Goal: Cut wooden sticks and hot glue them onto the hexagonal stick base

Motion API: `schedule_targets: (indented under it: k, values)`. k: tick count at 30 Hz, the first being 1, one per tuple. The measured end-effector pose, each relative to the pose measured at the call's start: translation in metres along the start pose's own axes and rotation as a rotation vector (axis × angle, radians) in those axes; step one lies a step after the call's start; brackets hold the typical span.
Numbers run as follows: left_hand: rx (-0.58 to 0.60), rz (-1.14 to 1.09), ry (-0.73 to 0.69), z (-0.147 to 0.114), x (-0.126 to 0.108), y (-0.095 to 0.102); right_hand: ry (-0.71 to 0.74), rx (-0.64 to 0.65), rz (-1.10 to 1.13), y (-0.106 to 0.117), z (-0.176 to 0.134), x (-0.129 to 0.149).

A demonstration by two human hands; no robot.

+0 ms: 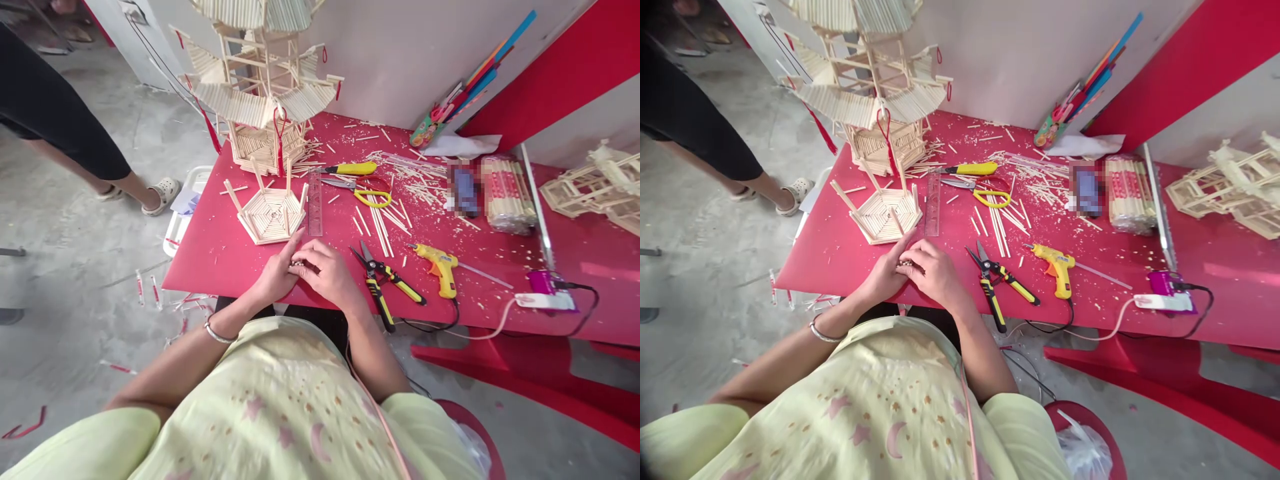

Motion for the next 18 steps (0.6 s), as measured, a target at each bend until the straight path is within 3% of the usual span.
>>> schedule_targets:
  k: [7, 13, 18]
  values:
    - [0.065, -0.036, 0.005, 0.005, -0.002, 0.001, 0.035, -0.058, -0.091, -0.002, -0.005, 0.004]
    - [0.140, 0.139, -0.171, 0.018, -0.004, 0.001, 0.034, -0.053, -0.087, -0.004, -0.003, 0.006]
    - [0.151, 0.160, -0.231, 0.019, 0.000, -0.002, 0.029, -0.056, 0.040, 0.000, -0.004, 0.004]
Point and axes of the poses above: each hand's wrist, its own z-axis towards the middle knuckle, its own y-axis out of the back of the hand, x = y × z, the point moved 6 cm from there along z, towards the middle knuckle, and after that the axes turned 9 degrees about x, right-handed, at the moved point
